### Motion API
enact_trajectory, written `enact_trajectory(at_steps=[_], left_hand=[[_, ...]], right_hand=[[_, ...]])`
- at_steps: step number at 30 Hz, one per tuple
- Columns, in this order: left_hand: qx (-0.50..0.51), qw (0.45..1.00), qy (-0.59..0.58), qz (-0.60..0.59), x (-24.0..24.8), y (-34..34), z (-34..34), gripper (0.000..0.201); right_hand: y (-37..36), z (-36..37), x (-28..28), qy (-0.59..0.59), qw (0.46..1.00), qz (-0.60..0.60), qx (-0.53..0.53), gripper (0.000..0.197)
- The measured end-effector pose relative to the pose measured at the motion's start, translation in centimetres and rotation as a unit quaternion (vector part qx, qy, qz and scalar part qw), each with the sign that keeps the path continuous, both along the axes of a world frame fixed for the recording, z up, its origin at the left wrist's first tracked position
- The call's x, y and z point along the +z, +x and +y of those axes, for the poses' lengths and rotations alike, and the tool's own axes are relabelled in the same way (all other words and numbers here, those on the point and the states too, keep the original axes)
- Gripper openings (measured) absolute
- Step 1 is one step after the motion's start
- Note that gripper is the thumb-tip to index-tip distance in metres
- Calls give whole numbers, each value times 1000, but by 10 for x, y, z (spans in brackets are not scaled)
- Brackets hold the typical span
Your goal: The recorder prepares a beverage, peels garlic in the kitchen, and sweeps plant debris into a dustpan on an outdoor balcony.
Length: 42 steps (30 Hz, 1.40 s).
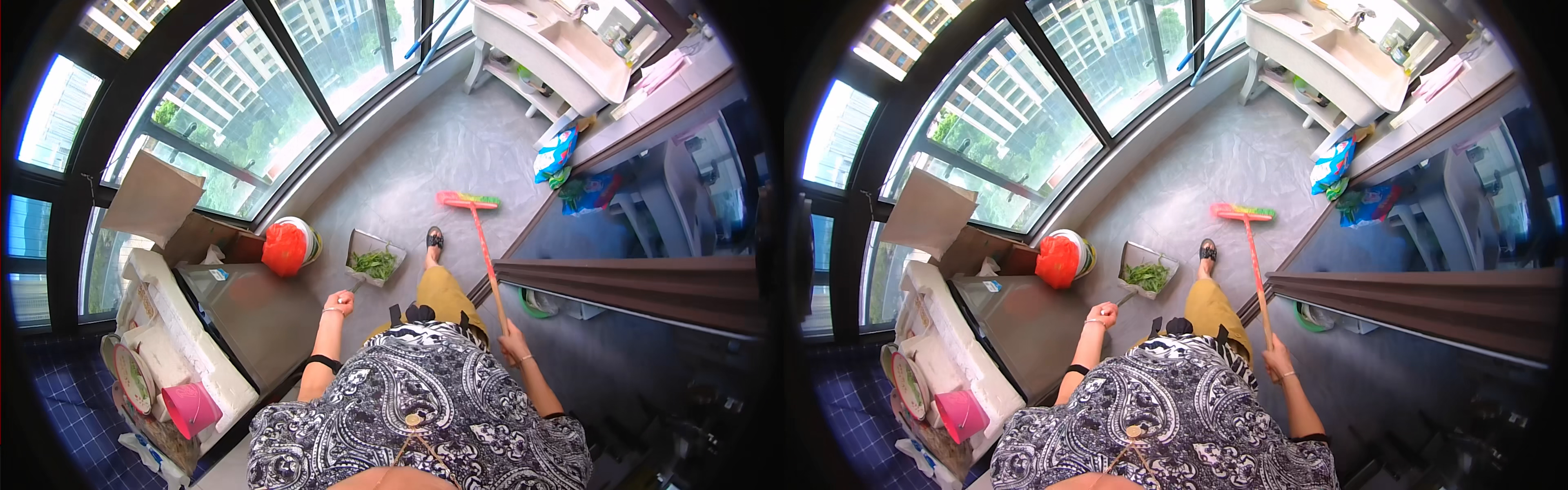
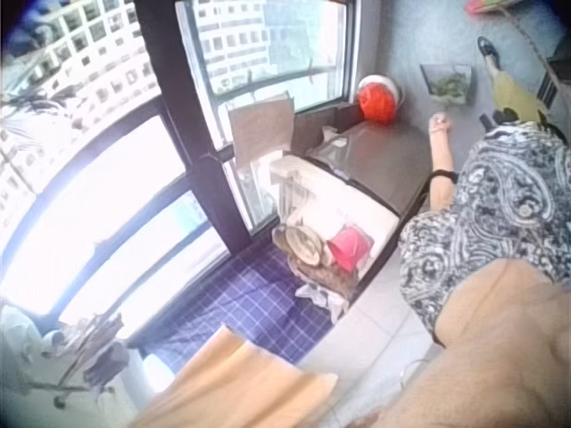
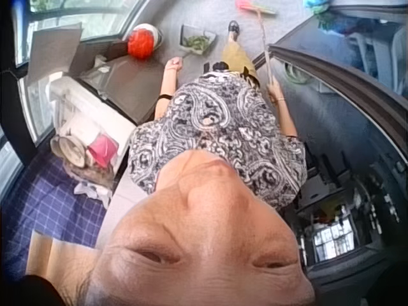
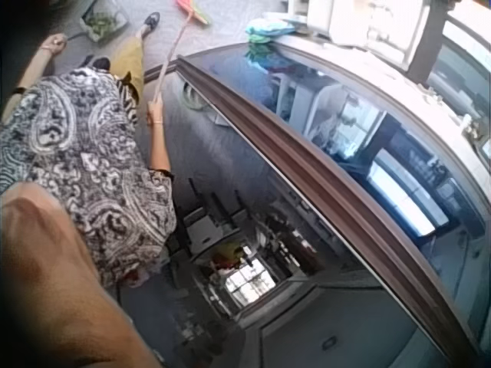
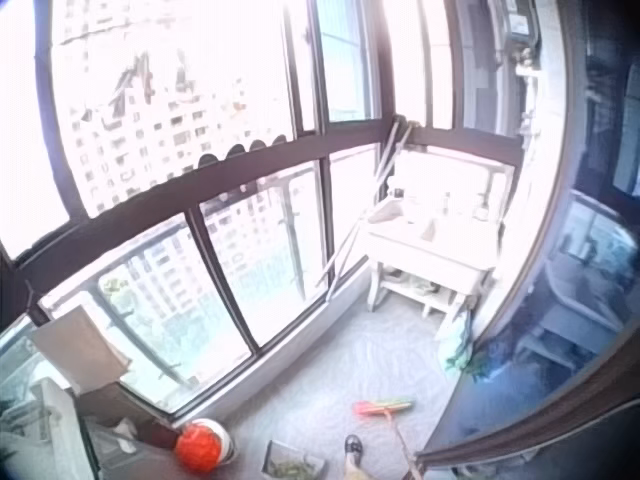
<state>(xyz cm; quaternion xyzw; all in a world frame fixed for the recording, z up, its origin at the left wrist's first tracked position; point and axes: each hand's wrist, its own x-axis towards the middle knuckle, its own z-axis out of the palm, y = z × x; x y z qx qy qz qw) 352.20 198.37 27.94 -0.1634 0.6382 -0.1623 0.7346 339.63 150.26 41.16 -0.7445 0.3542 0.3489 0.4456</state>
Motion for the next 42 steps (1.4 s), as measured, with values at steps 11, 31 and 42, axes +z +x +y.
enact_trajectory(at_steps=[11,31,42], left_hand=[[-8,1000,-3,0,21,132,4,29],[-71,996,-56,6,2,293,5,21],[-171,984,-29,-32,14,328,15,20]], right_hand=[[318,-13,-35,87,983,-98,-126,72],[342,12,37,9,988,146,-47,78],[425,39,21,53,996,38,-61,71]])
